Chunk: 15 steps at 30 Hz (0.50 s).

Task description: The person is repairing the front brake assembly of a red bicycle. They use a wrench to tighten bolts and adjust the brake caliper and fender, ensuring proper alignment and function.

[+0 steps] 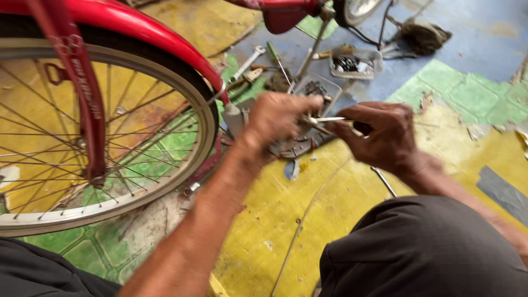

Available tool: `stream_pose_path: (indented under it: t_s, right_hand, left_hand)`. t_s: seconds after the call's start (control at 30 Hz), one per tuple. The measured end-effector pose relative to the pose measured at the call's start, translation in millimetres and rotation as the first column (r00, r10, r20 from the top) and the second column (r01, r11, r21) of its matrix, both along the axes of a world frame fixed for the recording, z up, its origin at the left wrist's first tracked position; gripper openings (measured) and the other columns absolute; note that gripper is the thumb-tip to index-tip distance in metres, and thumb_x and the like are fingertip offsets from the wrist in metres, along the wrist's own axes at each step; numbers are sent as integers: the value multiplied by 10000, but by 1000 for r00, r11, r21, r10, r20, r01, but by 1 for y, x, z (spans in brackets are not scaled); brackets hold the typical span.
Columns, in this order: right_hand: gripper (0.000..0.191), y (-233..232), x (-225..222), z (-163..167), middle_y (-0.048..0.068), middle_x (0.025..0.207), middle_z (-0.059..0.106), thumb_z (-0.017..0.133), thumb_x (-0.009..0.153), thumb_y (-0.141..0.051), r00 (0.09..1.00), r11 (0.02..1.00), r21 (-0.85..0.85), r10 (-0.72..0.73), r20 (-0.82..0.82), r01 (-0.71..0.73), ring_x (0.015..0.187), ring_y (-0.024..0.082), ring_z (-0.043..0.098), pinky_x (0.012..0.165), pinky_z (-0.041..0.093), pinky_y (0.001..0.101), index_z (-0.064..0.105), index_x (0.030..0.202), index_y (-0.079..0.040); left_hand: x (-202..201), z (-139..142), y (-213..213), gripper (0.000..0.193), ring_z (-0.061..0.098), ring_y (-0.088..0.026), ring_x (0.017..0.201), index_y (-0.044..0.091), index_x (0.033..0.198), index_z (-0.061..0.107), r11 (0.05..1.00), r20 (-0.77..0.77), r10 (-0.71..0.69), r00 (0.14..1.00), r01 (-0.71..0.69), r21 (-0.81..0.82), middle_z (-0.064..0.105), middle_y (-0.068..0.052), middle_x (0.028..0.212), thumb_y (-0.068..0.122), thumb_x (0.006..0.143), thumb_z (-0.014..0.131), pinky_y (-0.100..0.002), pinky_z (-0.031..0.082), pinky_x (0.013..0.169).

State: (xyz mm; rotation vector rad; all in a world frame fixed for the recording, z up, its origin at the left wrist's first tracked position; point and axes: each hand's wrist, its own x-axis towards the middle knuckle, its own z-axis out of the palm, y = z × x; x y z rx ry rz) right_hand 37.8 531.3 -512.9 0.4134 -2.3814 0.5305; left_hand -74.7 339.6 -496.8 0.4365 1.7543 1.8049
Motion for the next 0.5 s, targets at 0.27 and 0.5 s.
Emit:
stream_pose_path:
  t_s: [0.27,0.5]
  right_hand:
    - [384,60,-45,-22,-25,521,552,715,913,-421,971,950,244,154,183,-196,381,87,395,341,287,310,705,677,-118]
    - [267,53,-79,-46,55,640,604,661,967,-299,888,925,80,330,319,-372,522,187,543,493,437,385,695,833,-71]
  left_hand:
    - [-26,-46,6,253,557,-95,472,50,812,798,968,-66,-88,994,69,-241,651,-7,602,300,847,791,-297,461,435]
    - [-33,-69,-1,370,489,-120,415,14,719,683,981,110,146,983,-130,-143,554,-19,548,342,861,781,-319,377,353]
